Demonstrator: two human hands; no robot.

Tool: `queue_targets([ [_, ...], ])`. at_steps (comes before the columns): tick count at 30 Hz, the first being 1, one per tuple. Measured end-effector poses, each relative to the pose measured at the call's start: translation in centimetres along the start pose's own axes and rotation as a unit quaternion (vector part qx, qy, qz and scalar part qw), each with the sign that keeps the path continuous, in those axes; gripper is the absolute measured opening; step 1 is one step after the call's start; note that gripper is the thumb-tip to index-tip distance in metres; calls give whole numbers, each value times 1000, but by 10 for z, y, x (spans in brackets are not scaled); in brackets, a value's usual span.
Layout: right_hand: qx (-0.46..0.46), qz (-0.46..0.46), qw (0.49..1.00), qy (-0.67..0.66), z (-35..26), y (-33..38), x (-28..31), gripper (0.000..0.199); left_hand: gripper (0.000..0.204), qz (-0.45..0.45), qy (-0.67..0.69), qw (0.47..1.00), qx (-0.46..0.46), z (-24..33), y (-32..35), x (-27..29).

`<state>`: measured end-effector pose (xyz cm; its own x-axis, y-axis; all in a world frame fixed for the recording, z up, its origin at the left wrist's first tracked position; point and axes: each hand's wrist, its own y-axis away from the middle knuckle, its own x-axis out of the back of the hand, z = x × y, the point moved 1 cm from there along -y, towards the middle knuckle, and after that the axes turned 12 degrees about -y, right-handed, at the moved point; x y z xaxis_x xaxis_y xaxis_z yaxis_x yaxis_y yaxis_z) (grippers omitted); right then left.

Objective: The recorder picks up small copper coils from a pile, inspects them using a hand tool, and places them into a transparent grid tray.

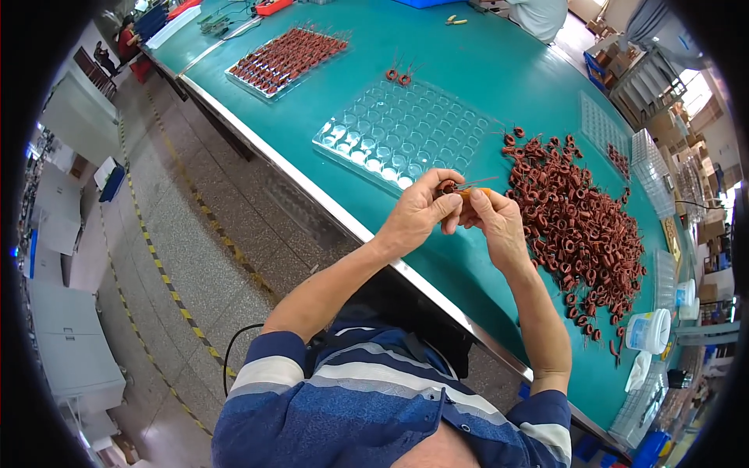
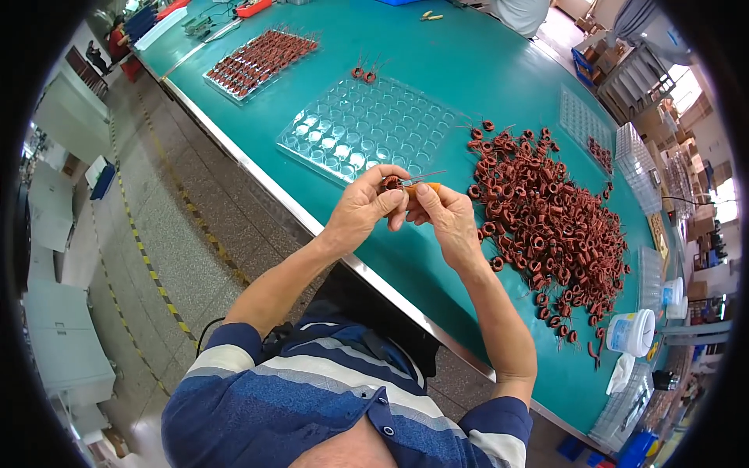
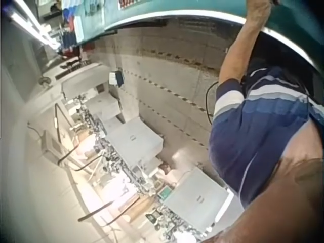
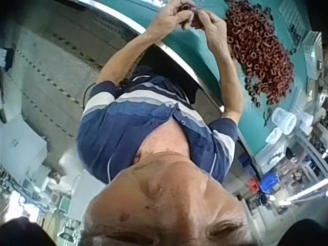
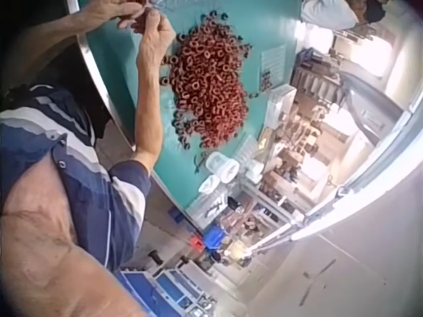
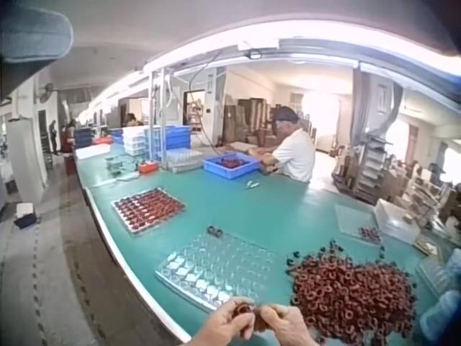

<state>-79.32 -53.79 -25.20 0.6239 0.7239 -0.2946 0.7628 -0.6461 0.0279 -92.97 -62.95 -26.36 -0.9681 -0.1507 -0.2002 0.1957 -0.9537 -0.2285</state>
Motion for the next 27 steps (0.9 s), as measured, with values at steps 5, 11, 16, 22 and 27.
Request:
queue_targets([
  [5,255,93,918,288,-17,5,-20,27,24,53,-135,989,-29,4,-2,2],
  [11,190,78,970,129,-17,6,-20,26,23,57,-172,982,-51,15,7,2],
  [16,166,79,980,81,-20,13,-30,28,24,48,-186,979,-63,18,13,6],
  [22,57,42,991,-114,-4,12,-17,28,24,35,-169,983,-61,13,19,9],
  [27,149,105,983,16,-9,17,-23,27,24,-22,-81,996,-17,11,19,13],
])
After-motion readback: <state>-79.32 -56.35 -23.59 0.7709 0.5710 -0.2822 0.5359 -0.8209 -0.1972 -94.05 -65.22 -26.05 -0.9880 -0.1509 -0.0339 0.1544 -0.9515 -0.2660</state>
